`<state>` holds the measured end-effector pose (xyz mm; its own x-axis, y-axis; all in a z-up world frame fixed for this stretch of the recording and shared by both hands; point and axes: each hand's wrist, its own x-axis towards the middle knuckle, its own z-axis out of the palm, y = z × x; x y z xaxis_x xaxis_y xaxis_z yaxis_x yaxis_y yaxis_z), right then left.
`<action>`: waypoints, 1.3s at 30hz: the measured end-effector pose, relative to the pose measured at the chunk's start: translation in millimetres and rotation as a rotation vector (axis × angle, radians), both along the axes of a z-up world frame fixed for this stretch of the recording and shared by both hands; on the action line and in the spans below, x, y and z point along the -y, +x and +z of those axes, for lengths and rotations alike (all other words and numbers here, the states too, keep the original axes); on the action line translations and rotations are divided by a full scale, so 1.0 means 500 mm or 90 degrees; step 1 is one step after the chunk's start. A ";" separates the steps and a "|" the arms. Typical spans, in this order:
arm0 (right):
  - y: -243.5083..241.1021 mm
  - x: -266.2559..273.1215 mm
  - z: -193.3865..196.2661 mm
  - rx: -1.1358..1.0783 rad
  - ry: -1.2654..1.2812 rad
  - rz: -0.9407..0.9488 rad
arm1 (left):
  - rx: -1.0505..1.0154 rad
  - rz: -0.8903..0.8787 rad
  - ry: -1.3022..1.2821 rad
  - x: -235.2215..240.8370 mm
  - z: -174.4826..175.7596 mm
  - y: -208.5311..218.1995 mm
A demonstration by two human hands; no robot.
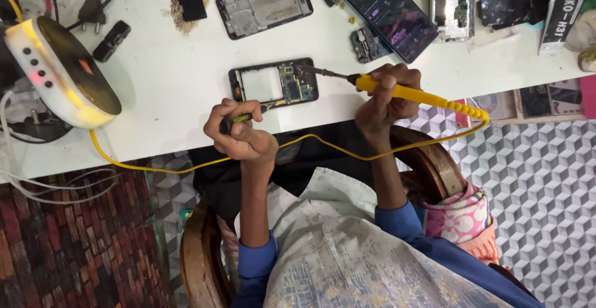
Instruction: The person uses a soldering iron and a small screwdriver to work on the internal components of a disassembled smartphone. They repeatedly apply heat to specific points on the circuit board while holding the device steady.
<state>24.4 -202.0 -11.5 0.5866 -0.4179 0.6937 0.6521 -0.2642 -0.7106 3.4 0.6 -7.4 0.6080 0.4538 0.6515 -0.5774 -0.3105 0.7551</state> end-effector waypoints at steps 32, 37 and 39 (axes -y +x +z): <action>-0.005 -0.013 0.069 -0.048 -0.117 -0.006 | -0.015 -0.023 0.082 0.002 0.021 -0.001; -0.004 -0.014 0.068 -0.072 -0.081 0.016 | 0.000 -0.059 0.138 -0.002 0.030 0.000; -0.003 -0.014 0.070 -0.063 -0.080 0.016 | -0.022 -0.075 0.166 -0.008 0.033 0.000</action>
